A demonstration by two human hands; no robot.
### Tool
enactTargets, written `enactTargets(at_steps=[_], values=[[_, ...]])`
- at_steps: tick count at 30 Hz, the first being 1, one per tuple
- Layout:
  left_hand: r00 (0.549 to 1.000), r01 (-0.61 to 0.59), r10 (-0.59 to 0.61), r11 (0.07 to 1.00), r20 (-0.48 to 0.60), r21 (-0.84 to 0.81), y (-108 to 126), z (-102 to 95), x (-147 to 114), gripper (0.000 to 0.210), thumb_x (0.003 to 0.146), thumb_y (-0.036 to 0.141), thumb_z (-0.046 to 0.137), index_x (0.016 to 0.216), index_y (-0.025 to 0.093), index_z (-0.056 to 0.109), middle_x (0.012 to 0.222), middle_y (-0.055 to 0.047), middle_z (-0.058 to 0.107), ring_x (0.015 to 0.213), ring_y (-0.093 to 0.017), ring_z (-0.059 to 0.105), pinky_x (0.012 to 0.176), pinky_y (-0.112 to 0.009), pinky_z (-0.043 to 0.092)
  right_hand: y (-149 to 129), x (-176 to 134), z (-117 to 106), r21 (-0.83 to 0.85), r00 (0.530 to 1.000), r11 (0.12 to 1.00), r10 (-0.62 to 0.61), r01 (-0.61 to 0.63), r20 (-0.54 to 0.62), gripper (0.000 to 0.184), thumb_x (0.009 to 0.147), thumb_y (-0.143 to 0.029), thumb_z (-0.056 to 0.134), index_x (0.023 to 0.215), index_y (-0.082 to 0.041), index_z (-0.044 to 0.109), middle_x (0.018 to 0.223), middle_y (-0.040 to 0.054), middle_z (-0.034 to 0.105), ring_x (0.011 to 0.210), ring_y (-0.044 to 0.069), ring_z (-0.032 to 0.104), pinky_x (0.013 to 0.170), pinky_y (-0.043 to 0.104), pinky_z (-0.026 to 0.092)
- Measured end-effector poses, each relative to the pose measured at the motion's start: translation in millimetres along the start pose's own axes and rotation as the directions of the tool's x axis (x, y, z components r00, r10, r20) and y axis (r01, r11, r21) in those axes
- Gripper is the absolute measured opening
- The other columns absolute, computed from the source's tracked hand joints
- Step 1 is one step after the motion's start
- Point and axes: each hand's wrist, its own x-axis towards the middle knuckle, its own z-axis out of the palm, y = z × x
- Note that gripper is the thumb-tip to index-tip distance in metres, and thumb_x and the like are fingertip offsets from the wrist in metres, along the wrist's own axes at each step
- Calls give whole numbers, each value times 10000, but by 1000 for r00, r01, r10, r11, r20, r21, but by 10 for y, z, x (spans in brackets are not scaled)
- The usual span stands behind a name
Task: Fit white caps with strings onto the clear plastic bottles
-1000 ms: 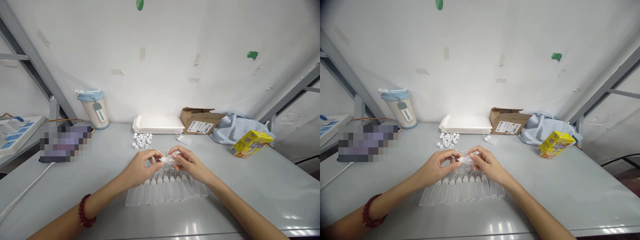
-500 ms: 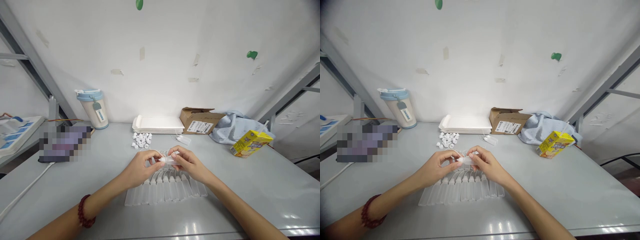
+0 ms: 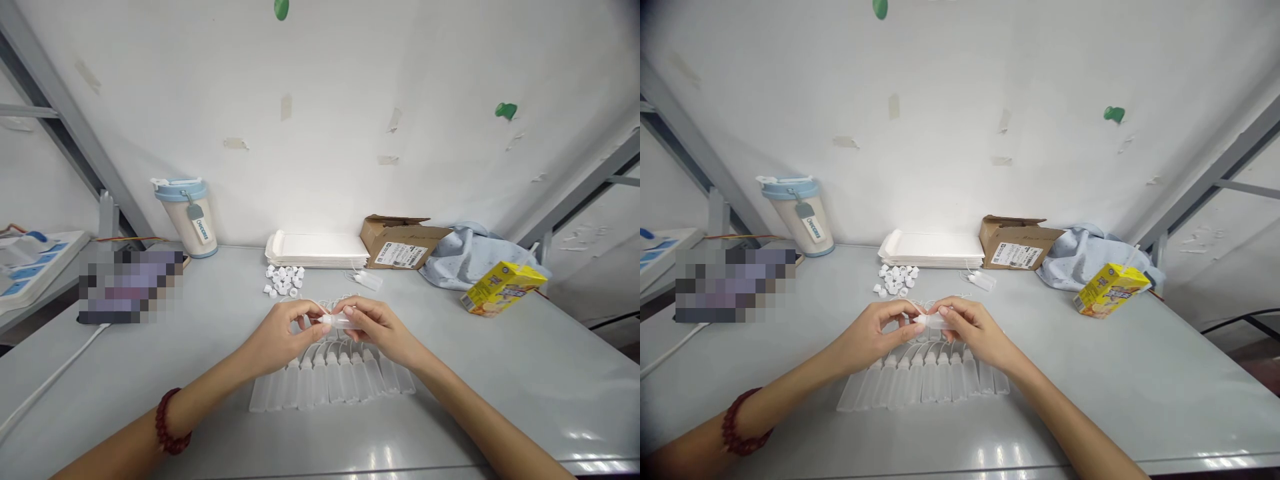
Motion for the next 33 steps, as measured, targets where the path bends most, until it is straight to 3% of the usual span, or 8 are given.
enactTargets(at_steps=[8,18,27,33], values=[[999,44,-44,999,3,0,36,2,-2,332,872,401,443,752,173,651,725,-5,652,658,-136,542,594,-232,400,-13,-8,5,30,1000,1000,-7,7,0,270,900,-441,426,888,-192,531,559,-53,433,487,78,351,478,216,250],[998,54,-54,998,19,-16,26,19,-12,299,862,407,463,816,178,649,772,-17,648,730,-157,565,628,-243,426,11,-9,-13,-3,1000,1000,10,-10,-5,328,894,-449,427,897,-184,620,567,-31,432,518,96,383,480,224,259],[1000,-14,15,999,-27,38,16,24,-15,189,828,326,529,860,186,653,821,-30,653,732,-150,550,675,-246,443,-8,-7,2,8,1000,1000,-1,1,3,323,898,-443,425,897,-177,609,560,-39,430,490,82,353,468,220,253],[999,48,-49,999,20,15,44,37,-28,269,863,385,464,864,182,639,780,-16,614,631,-124,519,487,-199,374,-19,-22,28,54,1000,998,25,-25,0,279,894,-445,440,881,-184,537,552,-55,443,478,71,364,467,208,265]])
